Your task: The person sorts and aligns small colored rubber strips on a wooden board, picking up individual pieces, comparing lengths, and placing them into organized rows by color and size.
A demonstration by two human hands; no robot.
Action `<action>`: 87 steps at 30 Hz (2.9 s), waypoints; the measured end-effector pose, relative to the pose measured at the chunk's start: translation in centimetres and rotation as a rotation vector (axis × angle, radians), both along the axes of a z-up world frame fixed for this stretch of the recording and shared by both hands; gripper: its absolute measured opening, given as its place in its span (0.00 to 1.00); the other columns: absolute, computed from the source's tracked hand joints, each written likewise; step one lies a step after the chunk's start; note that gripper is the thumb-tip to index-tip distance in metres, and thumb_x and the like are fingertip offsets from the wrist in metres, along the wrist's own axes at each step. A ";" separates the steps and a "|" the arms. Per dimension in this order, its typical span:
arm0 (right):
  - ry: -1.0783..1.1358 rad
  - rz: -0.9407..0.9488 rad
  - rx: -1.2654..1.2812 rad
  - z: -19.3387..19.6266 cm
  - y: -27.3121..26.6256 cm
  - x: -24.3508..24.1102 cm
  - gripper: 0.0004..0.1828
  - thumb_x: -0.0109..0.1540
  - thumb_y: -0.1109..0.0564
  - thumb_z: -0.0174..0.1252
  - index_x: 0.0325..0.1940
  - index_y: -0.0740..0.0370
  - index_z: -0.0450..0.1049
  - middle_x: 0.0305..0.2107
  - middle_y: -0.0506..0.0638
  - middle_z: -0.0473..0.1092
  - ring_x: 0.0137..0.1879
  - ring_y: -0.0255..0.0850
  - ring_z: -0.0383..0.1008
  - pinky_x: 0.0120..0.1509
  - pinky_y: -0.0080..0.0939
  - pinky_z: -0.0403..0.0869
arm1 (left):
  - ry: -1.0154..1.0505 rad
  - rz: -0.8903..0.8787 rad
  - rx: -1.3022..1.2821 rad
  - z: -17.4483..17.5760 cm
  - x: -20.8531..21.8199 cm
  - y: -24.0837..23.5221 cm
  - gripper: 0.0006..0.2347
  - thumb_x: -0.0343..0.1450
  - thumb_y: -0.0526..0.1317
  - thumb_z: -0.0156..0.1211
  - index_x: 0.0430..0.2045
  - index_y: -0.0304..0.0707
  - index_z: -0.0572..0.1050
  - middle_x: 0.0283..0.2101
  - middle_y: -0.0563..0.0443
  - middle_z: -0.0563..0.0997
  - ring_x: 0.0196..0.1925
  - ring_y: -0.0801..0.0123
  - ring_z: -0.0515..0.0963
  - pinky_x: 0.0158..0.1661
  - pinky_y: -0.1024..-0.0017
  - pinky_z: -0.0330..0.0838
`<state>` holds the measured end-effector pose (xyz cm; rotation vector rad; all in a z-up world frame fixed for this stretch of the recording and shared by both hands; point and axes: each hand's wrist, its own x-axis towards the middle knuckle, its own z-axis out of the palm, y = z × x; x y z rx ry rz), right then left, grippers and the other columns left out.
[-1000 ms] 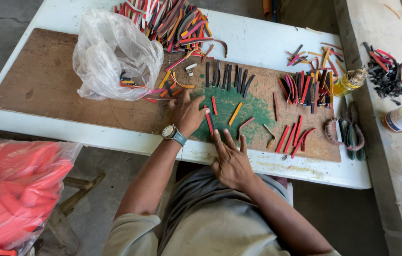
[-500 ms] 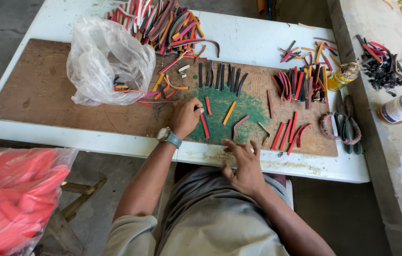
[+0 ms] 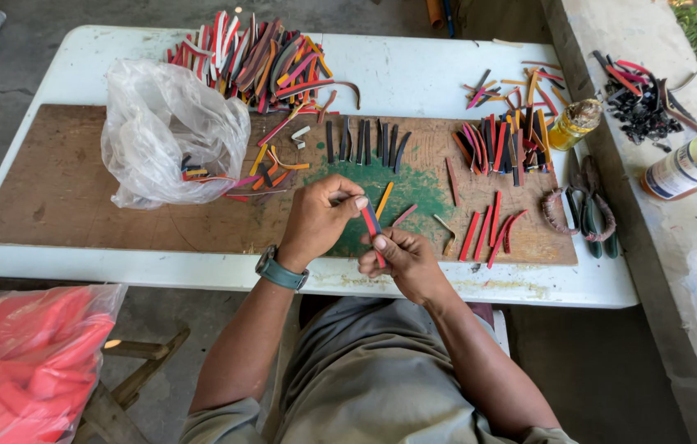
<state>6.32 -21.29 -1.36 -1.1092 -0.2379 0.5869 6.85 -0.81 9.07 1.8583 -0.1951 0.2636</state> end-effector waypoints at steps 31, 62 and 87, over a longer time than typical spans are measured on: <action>0.033 -0.217 -0.031 2.8 -2.2 -0.7 0.20 0.66 0.56 0.58 0.59 0.69 0.74 0.36 0.56 0.79 0.37 0.40 0.80 0.42 0.39 0.79 | -0.131 0.013 -0.014 -0.7 1.1 -3.4 0.09 0.70 0.39 0.66 0.35 0.28 0.81 0.33 0.48 0.85 0.35 0.74 0.84 0.35 0.74 0.80; -0.729 -0.886 -1.286 2.8 -17.2 16.5 0.10 0.66 0.54 0.65 0.49 0.59 0.82 0.42 0.57 0.75 0.43 0.50 0.78 0.48 0.50 0.76 | -0.348 0.121 0.781 -7.6 18.3 -5.1 0.05 0.73 0.40 0.63 0.36 0.42 0.83 0.44 0.47 0.81 0.48 0.55 0.81 0.63 0.44 0.48; -0.624 -0.837 -0.872 5.0 -18.2 6.5 0.09 0.67 0.64 0.65 0.51 0.65 0.79 0.37 0.51 0.78 0.41 0.35 0.78 0.46 0.33 0.76 | -0.049 -0.168 -0.288 -2.7 14.6 -1.6 0.06 0.73 0.32 0.65 0.39 0.33 0.74 0.35 0.51 0.81 0.37 0.72 0.82 0.41 0.72 0.78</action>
